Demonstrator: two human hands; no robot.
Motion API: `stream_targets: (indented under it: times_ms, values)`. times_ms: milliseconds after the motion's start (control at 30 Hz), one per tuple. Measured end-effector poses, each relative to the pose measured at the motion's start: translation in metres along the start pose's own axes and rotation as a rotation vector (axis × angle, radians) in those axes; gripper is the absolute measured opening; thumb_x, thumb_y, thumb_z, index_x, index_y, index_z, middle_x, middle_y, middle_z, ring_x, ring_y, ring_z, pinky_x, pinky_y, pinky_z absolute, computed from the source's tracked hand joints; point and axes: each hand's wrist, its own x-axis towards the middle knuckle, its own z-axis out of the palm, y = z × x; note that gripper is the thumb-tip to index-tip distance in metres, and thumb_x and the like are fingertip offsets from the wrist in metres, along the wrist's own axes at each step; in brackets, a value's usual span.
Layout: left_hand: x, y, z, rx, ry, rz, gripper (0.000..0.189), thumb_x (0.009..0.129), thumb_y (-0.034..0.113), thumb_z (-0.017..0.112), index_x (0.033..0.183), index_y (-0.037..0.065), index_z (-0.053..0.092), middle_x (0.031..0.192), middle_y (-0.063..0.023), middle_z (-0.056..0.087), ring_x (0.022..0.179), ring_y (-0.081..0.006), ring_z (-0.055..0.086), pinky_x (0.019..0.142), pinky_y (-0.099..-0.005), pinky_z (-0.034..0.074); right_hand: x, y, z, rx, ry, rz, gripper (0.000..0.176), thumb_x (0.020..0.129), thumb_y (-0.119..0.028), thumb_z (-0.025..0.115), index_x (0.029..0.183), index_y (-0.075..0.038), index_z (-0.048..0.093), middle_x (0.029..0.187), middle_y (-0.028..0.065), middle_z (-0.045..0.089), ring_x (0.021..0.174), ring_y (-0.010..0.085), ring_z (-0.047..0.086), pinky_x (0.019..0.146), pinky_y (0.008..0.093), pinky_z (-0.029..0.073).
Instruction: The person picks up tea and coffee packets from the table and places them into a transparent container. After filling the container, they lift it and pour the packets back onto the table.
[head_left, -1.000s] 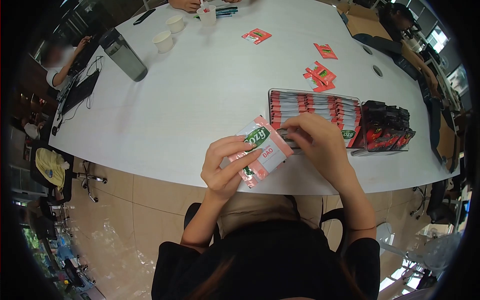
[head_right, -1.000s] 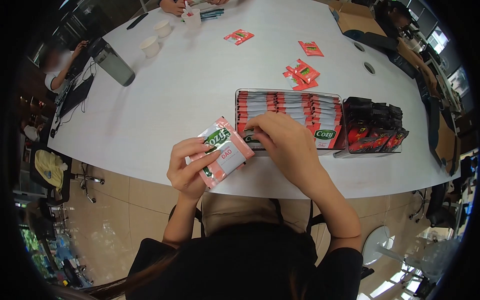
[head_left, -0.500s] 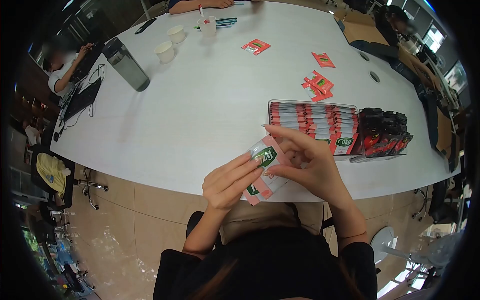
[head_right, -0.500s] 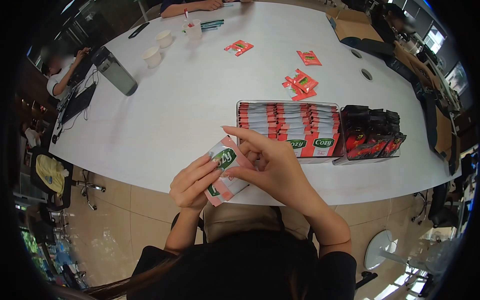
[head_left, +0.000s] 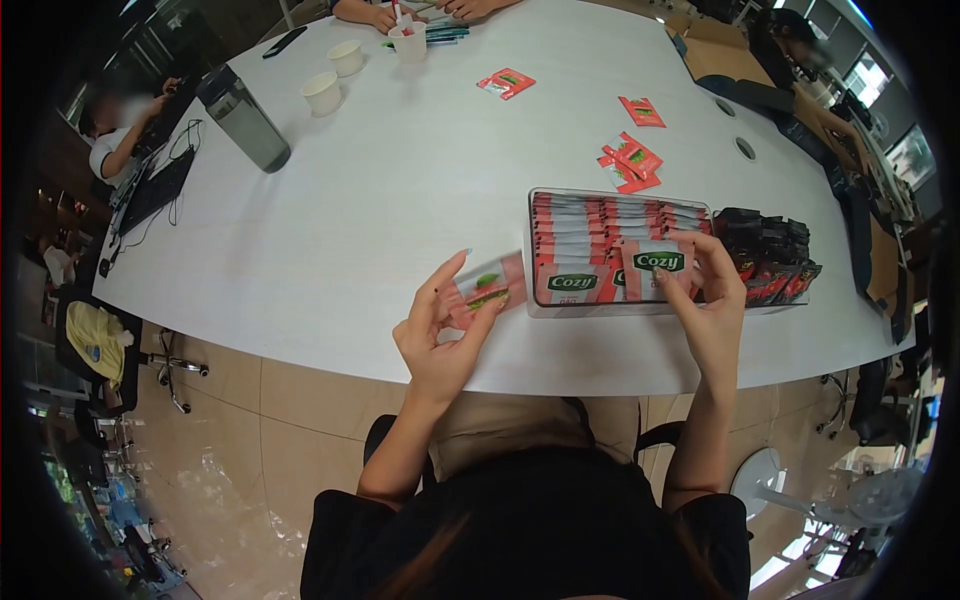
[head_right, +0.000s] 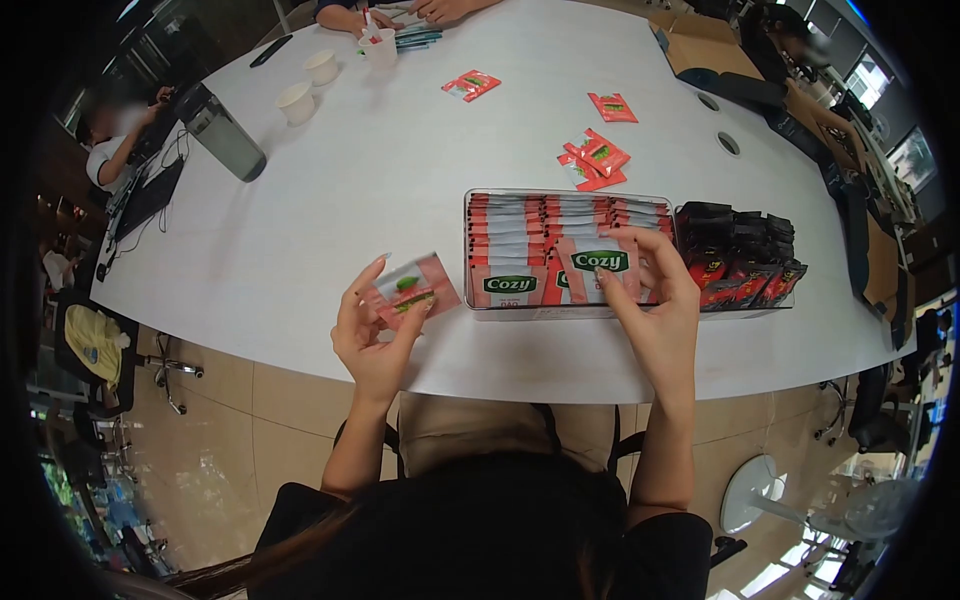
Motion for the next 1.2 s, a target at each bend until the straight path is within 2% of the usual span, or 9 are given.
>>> stream_targets:
  times_ms: [100, 200, 300, 500, 600, 900, 1000, 1100, 1200]
  values:
    - [0.004, 0.009, 0.005, -0.128, 0.067, -0.042, 0.056, 0.079, -0.008, 0.069, 0.131, -0.005, 0.047, 0.095, -0.0168, 0.069, 0.076, -0.0183, 0.07, 0.056, -0.0228, 0.056, 0.0, 0.014, 0.002, 0.03, -0.042, 0.022, 0.025, 0.079, 0.003, 0.07, 0.102, 0.001, 0.061, 0.098, 0.0045, 0.065, 0.086, 0.0084, 0.059, 0.076, 0.0222, 0.046]
    - [0.004, 0.012, 0.005, -0.208, 0.072, -0.137, 0.057, 0.08, -0.008, 0.069, 0.131, -0.004, 0.047, 0.087, -0.0138, 0.071, 0.074, -0.0174, 0.07, 0.054, -0.0229, 0.054, 0.002, 0.006, 0.006, -0.305, -0.055, -0.035, 0.022, 0.076, -0.001, 0.074, 0.095, -0.001, 0.064, 0.086, 0.0033, 0.064, 0.078, 0.0099, 0.056, 0.072, 0.0238, 0.045]
    - [0.003, 0.012, 0.001, -0.225, 0.037, -0.17, 0.055, 0.082, -0.004, 0.07, 0.131, -0.005, 0.048, 0.096, -0.0164, 0.071, 0.082, -0.0164, 0.07, 0.068, -0.0237, 0.057, 0.005, 0.0, 0.008, -0.404, -0.024, -0.155, 0.02, 0.071, -0.004, 0.077, 0.087, -0.003, 0.065, 0.079, 0.0033, 0.063, 0.072, 0.0154, 0.053, 0.068, 0.0278, 0.044]
    - [0.0, -0.002, 0.002, -0.17, 0.105, -0.109, 0.026, 0.091, 0.001, 0.061, 0.115, -0.006, 0.054, 0.089, -0.0096, 0.069, 0.074, -0.0125, 0.065, 0.064, -0.0242, 0.052, 0.008, -0.005, 0.008, -0.729, -0.076, -0.28, 0.02, 0.067, -0.005, 0.078, 0.078, -0.003, 0.061, 0.076, 0.0034, 0.058, 0.074, 0.0228, 0.048, 0.067, 0.0338, 0.042]
    - [-0.003, -0.009, 0.0, -0.188, 0.106, -0.075, 0.013, 0.099, 0.007, 0.048, 0.109, 0.0, 0.05, 0.095, -0.0082, 0.063, 0.076, -0.0092, 0.061, 0.058, -0.0214, 0.047, 0.009, -0.008, 0.009, -0.843, -0.069, -0.256, 0.024, 0.065, -0.007, 0.079, 0.076, -0.003, 0.059, 0.076, 0.004, 0.056, 0.076, 0.024, 0.049, 0.067, 0.0354, 0.042]
    - [0.001, -0.006, 0.003, -0.187, 0.159, -0.083, 0.016, 0.102, 0.01, 0.043, 0.113, 0.001, 0.048, 0.093, -0.006, 0.058, 0.075, -0.0097, 0.057, 0.059, -0.0236, 0.047, 0.012, -0.015, 0.007, -1.049, -0.125, -0.186, 0.031, 0.061, -0.009, 0.082, 0.083, -0.006, 0.06, 0.086, 0.0045, 0.057, 0.083, 0.0254, 0.053, 0.071, 0.0367, 0.041]
    - [0.004, -0.004, 0.004, -0.287, 0.196, -0.131, 0.021, 0.102, 0.01, 0.043, 0.121, 0.002, 0.042, 0.089, -0.0046, 0.058, 0.072, -0.0079, 0.054, 0.061, -0.0212, 0.045, 0.01, -0.025, 0.013, -0.974, -0.019, -0.268, 0.037, 0.062, -0.008, 0.081, 0.095, -0.007, 0.063, 0.099, 0.0053, 0.058, 0.085, 0.0251, 0.054, 0.073, 0.0365, 0.042]
    - [-0.002, 0.007, 0.001, -0.461, 0.076, -0.318, 0.027, 0.102, 0.009, 0.043, 0.127, 0.004, 0.035, 0.083, -0.0024, 0.057, 0.067, -0.0044, 0.049, 0.062, -0.018, 0.042, 0.004, -0.029, 0.014, -0.769, -0.021, -0.365, 0.043, 0.063, -0.007, 0.08, 0.103, -0.008, 0.064, 0.112, 0.0046, 0.058, 0.094, 0.0246, 0.056, 0.076, 0.0356, 0.043]
    - [-0.008, 0.028, 0.015, -0.576, -0.064, -0.365, 0.03, 0.101, 0.009, 0.044, 0.128, 0.006, 0.032, 0.078, -0.0017, 0.057, 0.065, -0.002, 0.046, 0.061, -0.0161, 0.037, -0.009, -0.041, 0.033, -0.277, -0.164, -0.427, 0.037, 0.064, -0.006, 0.079, 0.099, -0.008, 0.066, 0.12, 0.004, 0.059, 0.102, 0.0245, 0.058, 0.082, 0.0367, 0.046]
